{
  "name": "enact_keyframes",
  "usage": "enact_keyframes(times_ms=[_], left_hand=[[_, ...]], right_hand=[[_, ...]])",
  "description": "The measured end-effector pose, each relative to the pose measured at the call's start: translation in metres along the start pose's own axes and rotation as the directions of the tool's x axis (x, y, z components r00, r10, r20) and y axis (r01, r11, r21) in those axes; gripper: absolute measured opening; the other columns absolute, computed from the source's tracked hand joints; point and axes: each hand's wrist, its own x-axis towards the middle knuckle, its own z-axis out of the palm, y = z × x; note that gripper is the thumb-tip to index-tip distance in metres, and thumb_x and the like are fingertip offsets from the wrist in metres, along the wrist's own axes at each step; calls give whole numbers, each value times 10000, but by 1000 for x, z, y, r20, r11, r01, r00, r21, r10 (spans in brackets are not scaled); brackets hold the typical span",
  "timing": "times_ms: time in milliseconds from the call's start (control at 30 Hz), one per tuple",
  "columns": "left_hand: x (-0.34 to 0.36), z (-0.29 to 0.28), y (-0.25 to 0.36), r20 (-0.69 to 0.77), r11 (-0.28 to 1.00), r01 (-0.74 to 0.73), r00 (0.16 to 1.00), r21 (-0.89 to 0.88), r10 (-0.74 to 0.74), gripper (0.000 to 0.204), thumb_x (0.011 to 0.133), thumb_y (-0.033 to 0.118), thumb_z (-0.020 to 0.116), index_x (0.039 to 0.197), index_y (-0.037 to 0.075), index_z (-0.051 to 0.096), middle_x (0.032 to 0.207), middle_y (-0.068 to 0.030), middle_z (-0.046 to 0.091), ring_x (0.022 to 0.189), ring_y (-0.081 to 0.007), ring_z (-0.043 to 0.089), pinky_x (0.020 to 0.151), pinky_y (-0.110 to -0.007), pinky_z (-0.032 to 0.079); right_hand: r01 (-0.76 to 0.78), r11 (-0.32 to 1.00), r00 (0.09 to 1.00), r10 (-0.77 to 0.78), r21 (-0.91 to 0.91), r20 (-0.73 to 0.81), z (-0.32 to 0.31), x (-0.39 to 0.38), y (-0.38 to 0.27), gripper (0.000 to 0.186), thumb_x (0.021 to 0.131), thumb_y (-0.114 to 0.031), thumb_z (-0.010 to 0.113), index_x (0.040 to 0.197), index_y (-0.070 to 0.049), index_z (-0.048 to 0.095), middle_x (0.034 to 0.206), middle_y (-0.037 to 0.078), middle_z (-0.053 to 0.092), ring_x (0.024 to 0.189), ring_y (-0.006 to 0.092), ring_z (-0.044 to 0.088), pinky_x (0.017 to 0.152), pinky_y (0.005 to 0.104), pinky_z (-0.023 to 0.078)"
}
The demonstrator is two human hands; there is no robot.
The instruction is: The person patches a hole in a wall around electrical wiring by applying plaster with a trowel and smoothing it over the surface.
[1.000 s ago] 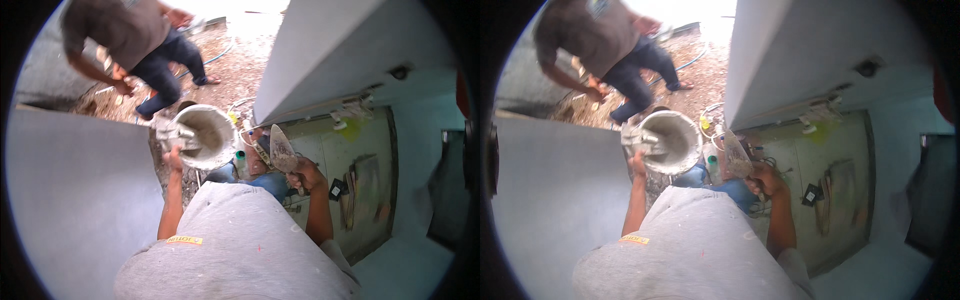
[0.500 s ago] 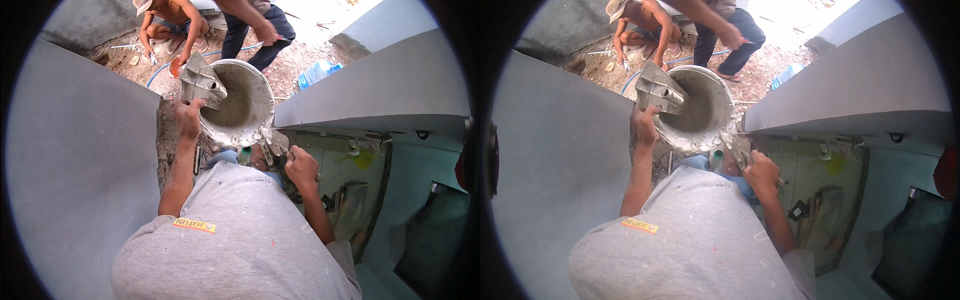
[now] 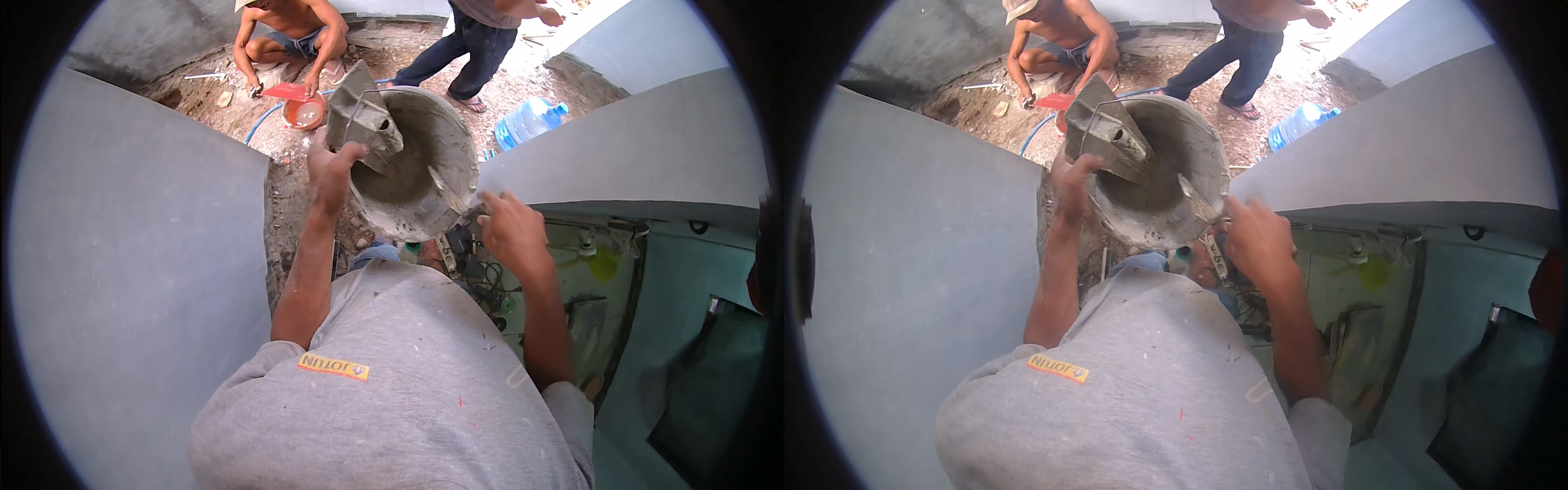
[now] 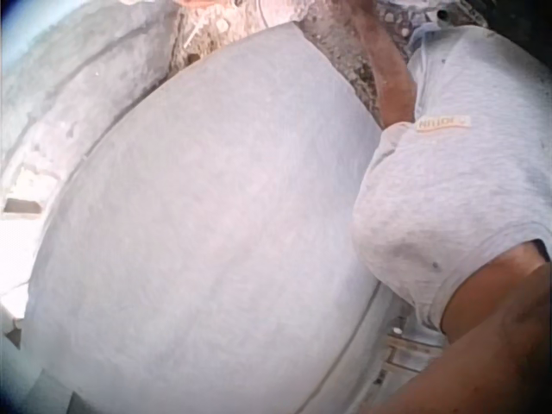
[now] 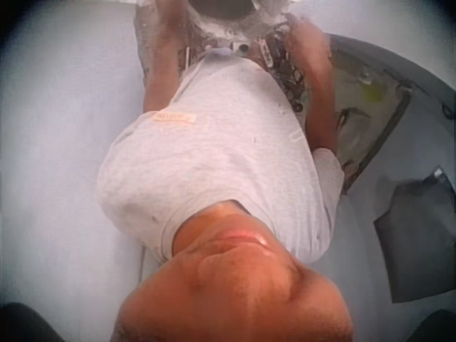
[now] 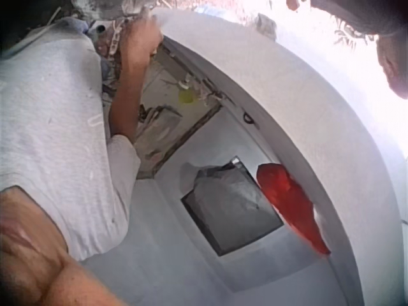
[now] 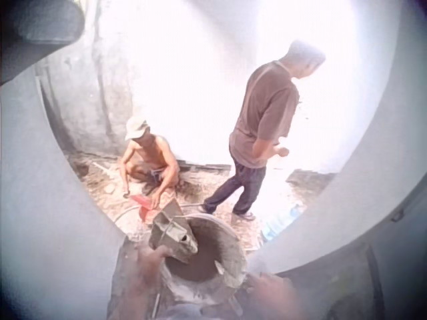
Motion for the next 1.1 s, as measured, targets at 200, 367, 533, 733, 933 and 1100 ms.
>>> enact_keyframes(times_ms=[200, 367, 533, 733, 933, 1100], left_hand=[[2, 12, 27, 46, 995, 4, 999, 100, -8, 483, 736, 116, 704, 1157, -70, 559, 989, -129, 684, 845, -156, 649, 757, -292, 532], [3, 16, 36, 70, 996, 13, 997, 85, -19, 466, 732, 107, 713, 1136, -72, 565, 973, -120, 690, 826, -142, 649, 740, -281, 531], [7, 16, 32, 66, 986, -13, 998, 165, 3, 477, 732, 104, 715, 1145, -76, 558, 967, -120, 690, 818, -135, 644, 740, -272, 525], [10, 18, 31, 82, 988, 66, 994, 143, -79, 486, 726, 94, 717, 1152, -75, 553, 982, -112, 680, 834, -135, 629, 763, -263, 515], [17, 14, 27, 154, 988, 70, 984, 141, -91, 500, 731, 83, 717, 1170, -78, 542, 1006, -119, 677, 870, -142, 635, 790, -264, 513], [17, 17, 33, 202, 987, 108, 971, 119, -130, 501, 738, 64, 716, 1184, -71, 534, 1027, -123, 674, 887, -144, 643, 806, -271, 517]], right_hand=[[35, 971, 991, -4, -236, 131, 15, 50, -31, 108, 857, -104, 637, 942, -48, 675, 938, 165, 698, 897, 344, 707, 740, 440, 559], [22, 957, 996, 5, -289, 94, 29, 67, -45, 150, 876, -122, 605, 903, -49, 734, 916, 172, 720, 862, 329, 728, 718, 415, 577], [4, 968, 996, 19, -251, 92, 35, 71, -50, 104, 819, -106, 637, 822, -36, 715, 863, 191, 716, 826, 361, 726, 696, 453, 576], [30, 975, 965, 28, -218, 259, 28, 70, -64, 153, 831, -125, 631, 837, -35, 754, 859, 196, 733, 811, 337, 741, 706, 432, 586], [53, 987, 934, 5, -152, 356, 23, 81, -53, 184, 774, -184, 674, 829, -18, 730, 886, 204, 735, 830, 365, 732, 733, 442, 585], [37, 993, 907, 15, -116, 422, 13, 96, -41, 272, 764, -243, 650, 898, -18, 723, 928, 211, 726, 898, 380, 709, 784, 476, 570]])
